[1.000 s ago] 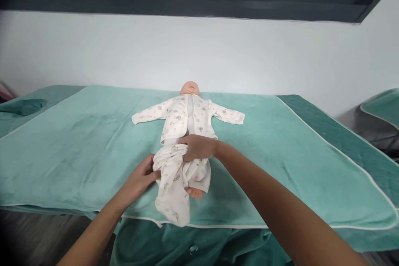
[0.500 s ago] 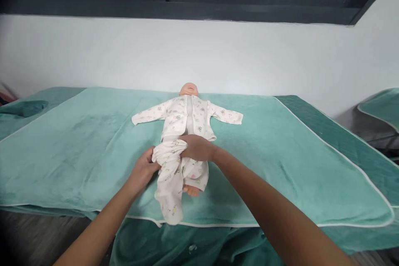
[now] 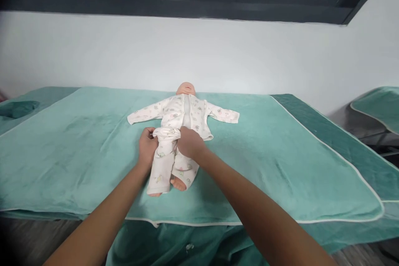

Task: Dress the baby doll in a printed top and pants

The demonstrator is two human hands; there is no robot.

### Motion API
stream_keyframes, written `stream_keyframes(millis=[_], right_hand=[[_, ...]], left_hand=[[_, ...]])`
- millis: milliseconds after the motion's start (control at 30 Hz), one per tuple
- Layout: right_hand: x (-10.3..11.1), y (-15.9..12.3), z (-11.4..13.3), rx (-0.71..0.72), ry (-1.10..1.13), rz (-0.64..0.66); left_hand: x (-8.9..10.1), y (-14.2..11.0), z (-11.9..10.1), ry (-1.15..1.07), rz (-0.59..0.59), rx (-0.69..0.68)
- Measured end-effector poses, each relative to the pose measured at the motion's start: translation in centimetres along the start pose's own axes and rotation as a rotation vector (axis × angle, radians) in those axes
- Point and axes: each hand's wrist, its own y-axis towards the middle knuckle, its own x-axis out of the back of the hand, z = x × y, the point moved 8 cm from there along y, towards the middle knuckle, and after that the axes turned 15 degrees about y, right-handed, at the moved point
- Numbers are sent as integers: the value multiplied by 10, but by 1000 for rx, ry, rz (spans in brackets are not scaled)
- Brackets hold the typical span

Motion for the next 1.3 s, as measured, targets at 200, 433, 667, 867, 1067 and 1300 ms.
stream_keyframes(millis=[200, 433, 667, 867, 1067, 1300], right_hand=[[2, 3, -7, -44, 69, -65], [5, 0, -12, -23, 197, -108], [7, -6, -7, -16, 250, -125], [14, -29, -2, -26, 352, -203], [34, -59, 8, 197, 710, -270], [63, -52, -6, 227, 470, -534]], left_hand=[[8, -17, 9, 151, 55, 49], [14, -68, -4, 140, 404, -102], [19, -58, -4, 142, 238, -242], [16, -24, -7, 111, 114, -166], [24, 6, -46, -68, 90, -112], [-16, 10, -94, 432, 523, -404]])
